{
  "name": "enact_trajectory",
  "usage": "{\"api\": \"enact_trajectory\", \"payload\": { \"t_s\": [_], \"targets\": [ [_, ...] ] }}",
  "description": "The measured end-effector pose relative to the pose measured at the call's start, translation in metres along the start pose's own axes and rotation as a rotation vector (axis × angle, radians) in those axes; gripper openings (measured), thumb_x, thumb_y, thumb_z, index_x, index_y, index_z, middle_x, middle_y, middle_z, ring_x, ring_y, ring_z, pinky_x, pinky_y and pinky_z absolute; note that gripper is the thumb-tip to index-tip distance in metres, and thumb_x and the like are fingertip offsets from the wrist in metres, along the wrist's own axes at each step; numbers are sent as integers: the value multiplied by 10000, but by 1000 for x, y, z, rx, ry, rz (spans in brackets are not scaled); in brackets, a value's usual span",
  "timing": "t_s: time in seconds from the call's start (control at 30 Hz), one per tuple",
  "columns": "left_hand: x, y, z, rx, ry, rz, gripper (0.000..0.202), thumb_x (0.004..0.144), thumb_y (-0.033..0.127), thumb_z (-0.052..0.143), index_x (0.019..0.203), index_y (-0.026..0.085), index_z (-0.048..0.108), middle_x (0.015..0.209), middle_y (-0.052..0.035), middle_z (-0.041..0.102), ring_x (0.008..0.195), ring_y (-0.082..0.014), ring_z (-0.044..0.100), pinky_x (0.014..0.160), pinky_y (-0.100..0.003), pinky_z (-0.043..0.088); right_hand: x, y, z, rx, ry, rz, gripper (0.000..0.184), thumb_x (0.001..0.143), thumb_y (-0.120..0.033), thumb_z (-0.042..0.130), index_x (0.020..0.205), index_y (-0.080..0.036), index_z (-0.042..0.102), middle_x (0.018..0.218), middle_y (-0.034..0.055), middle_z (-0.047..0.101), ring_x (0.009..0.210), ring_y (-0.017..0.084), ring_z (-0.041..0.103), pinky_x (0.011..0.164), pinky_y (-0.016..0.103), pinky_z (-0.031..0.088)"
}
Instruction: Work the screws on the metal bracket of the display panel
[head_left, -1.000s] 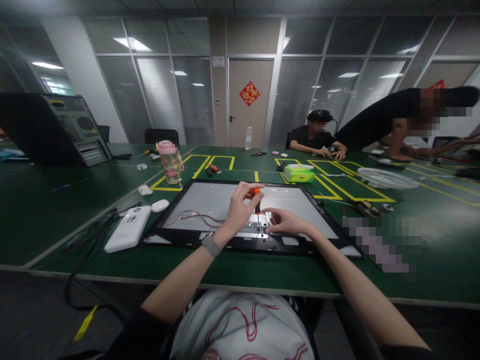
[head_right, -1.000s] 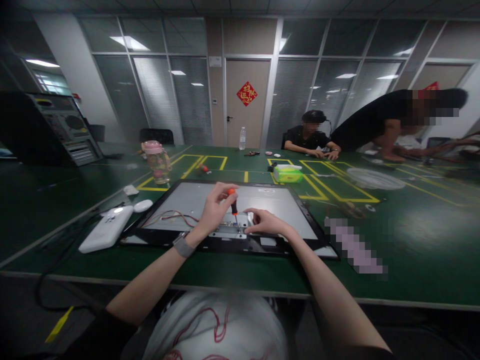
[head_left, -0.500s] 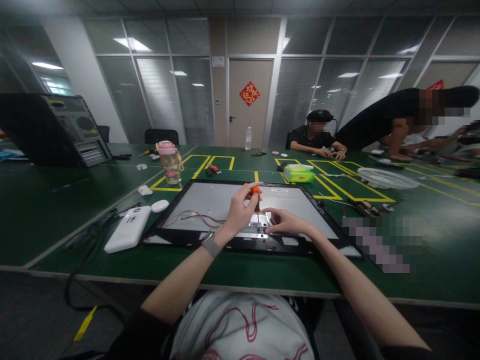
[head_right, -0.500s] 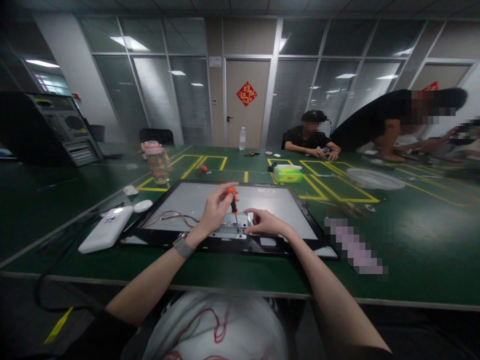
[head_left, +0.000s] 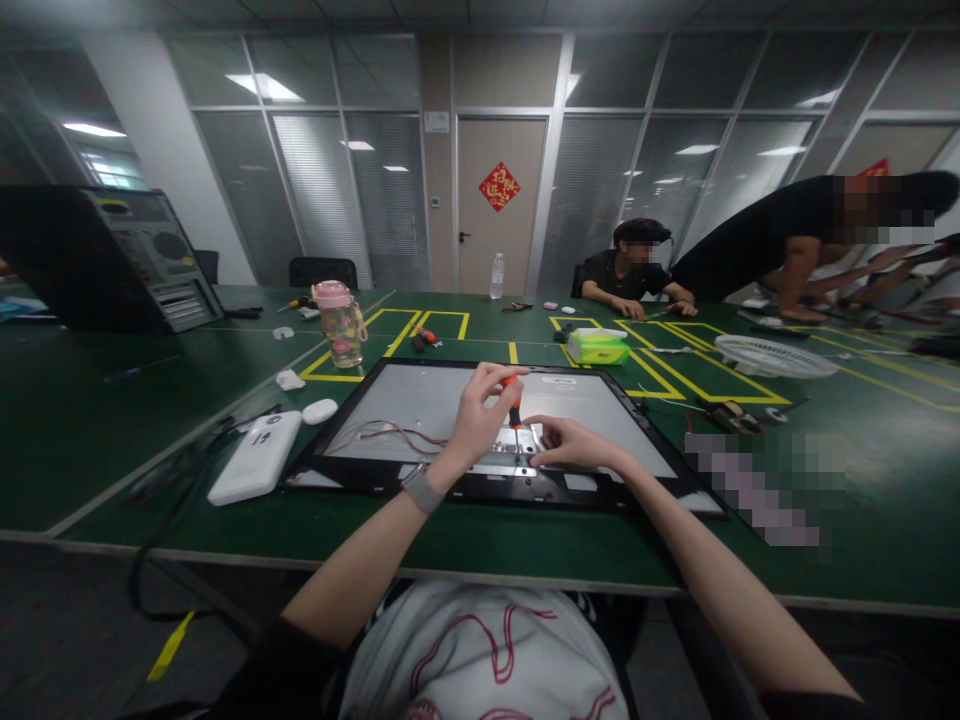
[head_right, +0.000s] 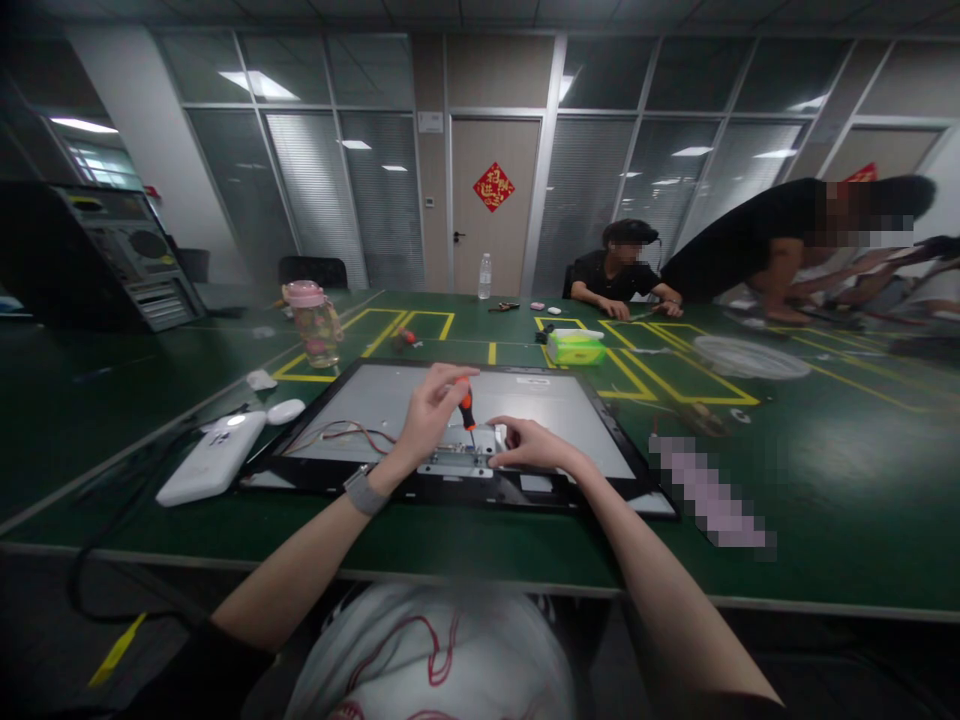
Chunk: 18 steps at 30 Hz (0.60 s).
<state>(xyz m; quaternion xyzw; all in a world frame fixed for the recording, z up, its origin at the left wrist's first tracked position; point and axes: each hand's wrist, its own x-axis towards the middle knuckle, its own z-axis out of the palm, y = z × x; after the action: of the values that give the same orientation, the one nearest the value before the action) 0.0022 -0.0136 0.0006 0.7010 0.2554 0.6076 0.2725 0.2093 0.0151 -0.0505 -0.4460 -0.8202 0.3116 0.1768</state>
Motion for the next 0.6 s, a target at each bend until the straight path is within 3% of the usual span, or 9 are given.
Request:
{"api": "enact_trajectory", "payload": {
  "t_s": [0.1,0.3,0.47,0.6],
  "targets": [
    [1,0,0,53,30,-4,214,852,318,596,1004,204,695,933,-48,552,825,-127,557,736,-237,473,1,1,0,0,0,-7,723,669,-485,740,1271,-155,512,625,-69,427,587,113,429,541,237,314],
    [2,3,-2,-69,-35,-37,315,943,263,403,1120,163,644,883,-50,623,832,-139,588,773,-264,469,1,2,1,1,-3,2,731,657,-491,747,1269,-165,519,643,-63,453,605,116,449,555,235,330],
    [0,3,-1,78,30,12,225,872,304,568,1028,203,695,907,-38,554,836,-128,552,750,-229,460,1,1,1,11,2,-6,729,661,-481,749,1271,-159,514,624,-68,436,594,113,435,546,232,323],
    [1,2,-1,22,-16,-13,293,934,267,448,1144,182,634,898,-46,608,848,-134,575,818,-260,453,0,0,0,4,7,-3,722,655,-480,752,1262,-163,521,648,-61,453,608,117,454,562,234,336]
  ]
}}
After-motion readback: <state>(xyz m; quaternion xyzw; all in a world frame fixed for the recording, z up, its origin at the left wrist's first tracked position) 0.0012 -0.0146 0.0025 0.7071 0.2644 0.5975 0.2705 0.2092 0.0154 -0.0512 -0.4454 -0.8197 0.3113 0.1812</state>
